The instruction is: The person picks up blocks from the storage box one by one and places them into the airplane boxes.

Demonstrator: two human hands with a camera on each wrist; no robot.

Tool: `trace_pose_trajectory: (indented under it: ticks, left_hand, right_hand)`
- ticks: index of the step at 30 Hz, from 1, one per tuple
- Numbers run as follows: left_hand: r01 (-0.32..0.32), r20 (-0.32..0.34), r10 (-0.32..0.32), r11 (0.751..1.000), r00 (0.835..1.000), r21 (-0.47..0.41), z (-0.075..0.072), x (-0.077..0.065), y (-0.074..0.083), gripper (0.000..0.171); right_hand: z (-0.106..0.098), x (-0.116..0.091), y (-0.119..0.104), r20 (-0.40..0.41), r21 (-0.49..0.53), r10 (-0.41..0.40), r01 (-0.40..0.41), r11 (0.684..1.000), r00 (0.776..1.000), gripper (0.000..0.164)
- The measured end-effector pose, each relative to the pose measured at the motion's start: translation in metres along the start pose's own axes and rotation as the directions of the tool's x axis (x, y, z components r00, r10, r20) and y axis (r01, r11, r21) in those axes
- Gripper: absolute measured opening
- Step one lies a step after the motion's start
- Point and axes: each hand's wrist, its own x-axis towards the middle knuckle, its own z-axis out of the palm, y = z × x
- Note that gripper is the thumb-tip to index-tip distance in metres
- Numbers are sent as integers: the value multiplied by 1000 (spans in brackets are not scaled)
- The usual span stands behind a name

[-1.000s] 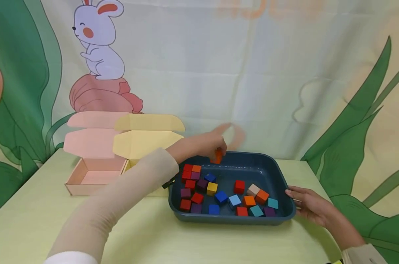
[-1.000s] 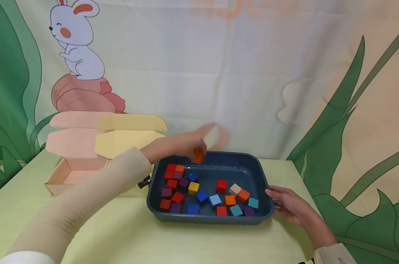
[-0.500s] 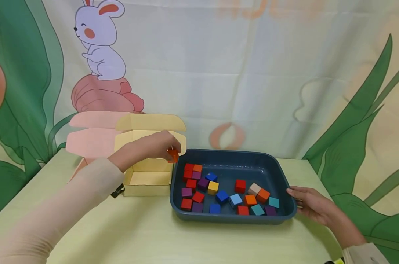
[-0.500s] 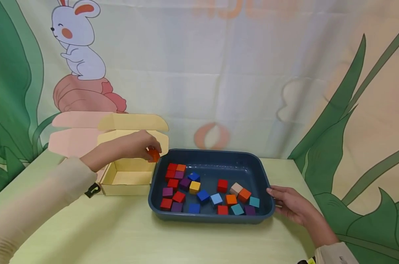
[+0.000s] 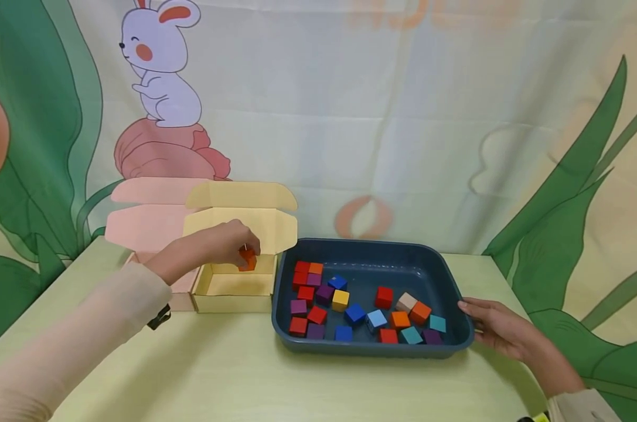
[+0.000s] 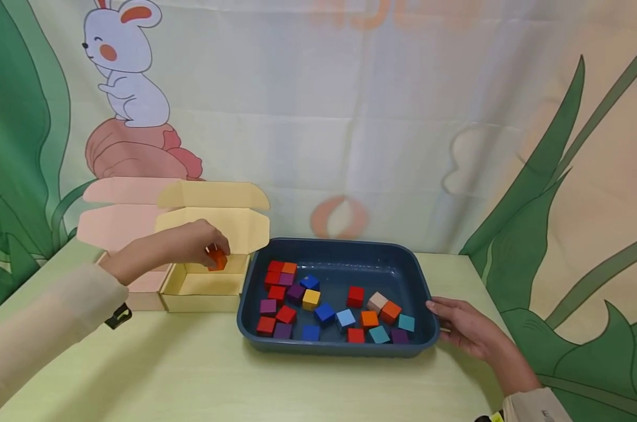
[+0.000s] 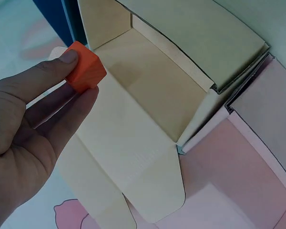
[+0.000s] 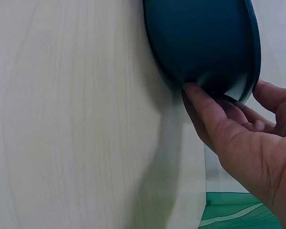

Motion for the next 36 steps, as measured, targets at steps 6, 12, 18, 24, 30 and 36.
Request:
trace_pose_trajectory:
  ticks: [6, 12, 18, 24, 30, 36]
  left_hand:
    - [-26, 21, 26, 1000, 999, 6, 5, 6, -4, 15]
    - [-82, 65, 79, 996, 995, 47, 1, 22, -4, 17]
    - [-77, 107, 71, 996, 992, 49, -3, 29, -1, 20]
    - [-77, 123, 71, 996, 990, 50, 7, 29, -3, 20]
    - [-36, 134, 24, 996, 991, 85, 16, 37, -9, 23]
    - [74, 131, -82, 995, 988, 62, 30, 39, -5, 35]
  right_hand:
    - [1, 0, 1, 11, -2, -6, 6, 1000, 1000, 76]
    - [-6, -1, -3, 25, -12, -4, 4, 1000, 1000, 76]
    - [-7, -3, -6, 29, 6, 17, -17, 1000, 999, 79]
    - [-2, 1, -3, 61, 27, 13, -15, 1000, 998, 80]
    - [-7, 3, -5, 77, 63, 0, -4, 998, 997, 80]
    - [-6, 2, -2, 62, 62, -3, -1, 998, 998, 81]
